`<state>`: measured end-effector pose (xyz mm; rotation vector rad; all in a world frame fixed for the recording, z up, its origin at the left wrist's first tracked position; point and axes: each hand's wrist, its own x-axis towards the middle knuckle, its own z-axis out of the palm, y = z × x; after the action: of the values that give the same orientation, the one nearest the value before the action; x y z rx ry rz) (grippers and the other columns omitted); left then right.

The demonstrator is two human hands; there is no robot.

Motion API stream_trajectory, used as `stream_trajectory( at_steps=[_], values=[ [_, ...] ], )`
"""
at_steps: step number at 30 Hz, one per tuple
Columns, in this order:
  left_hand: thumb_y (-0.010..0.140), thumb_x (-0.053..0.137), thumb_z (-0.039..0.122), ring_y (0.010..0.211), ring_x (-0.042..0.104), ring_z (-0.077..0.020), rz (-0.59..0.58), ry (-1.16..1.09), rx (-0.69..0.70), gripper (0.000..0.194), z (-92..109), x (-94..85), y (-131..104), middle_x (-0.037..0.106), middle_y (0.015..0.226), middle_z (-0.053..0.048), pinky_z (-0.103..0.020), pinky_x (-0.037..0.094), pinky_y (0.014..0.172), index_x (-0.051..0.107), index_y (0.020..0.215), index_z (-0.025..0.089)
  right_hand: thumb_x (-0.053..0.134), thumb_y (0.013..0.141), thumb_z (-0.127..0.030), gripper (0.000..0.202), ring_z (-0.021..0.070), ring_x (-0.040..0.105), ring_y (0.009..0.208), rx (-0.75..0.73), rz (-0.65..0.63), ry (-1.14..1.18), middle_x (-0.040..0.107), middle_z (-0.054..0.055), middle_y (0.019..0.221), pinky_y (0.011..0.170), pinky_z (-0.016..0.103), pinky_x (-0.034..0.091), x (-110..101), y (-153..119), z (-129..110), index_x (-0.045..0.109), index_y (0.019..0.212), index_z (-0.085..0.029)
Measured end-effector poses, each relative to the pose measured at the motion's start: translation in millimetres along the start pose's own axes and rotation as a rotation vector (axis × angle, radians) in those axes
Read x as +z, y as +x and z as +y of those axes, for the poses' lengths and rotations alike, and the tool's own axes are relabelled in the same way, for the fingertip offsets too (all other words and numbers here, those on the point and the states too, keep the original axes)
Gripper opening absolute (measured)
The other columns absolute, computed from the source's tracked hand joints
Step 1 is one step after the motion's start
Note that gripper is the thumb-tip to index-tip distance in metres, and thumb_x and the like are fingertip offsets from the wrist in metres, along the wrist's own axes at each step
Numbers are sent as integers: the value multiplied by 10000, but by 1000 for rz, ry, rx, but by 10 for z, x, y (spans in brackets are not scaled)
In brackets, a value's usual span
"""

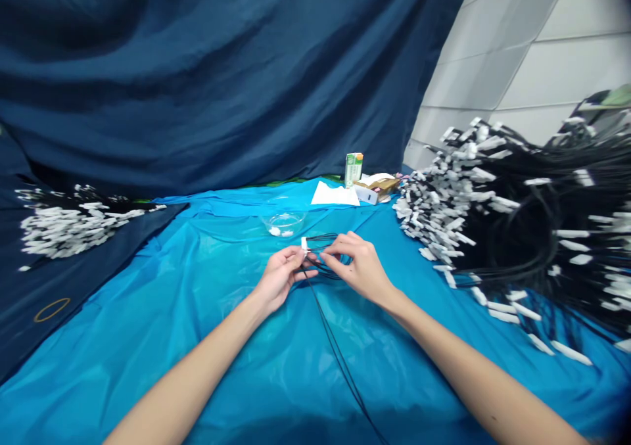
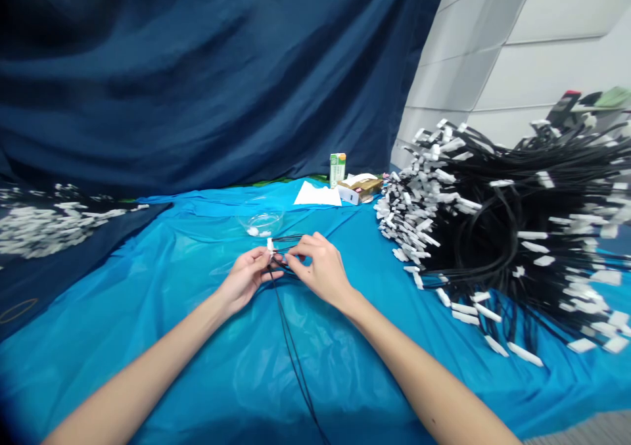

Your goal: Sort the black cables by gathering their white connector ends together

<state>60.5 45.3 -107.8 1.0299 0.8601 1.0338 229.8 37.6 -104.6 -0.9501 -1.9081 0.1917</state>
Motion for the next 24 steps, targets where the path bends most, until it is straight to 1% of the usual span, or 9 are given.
stream_trajectory(
  at_steps=[13,24],
  values=[
    [651,657,300,797,550,-134,9,5,-1,370,11,16,-15,538,895,-93,-280,494,703,479,867,59,526,781,-244,158,108,439,646,-20,11,-19,552,9,674,680,259,313,-4,-12,-17,629,700,-157],
    [668,643,308,790,552,-131,-9,52,-2,368,9,9,-23,543,903,-99,-292,496,698,497,900,62,523,787,-271,170,114,422,645,-11,4,-25,536,10,665,652,258,306,19,-8,-13,631,703,-170]
  ],
)
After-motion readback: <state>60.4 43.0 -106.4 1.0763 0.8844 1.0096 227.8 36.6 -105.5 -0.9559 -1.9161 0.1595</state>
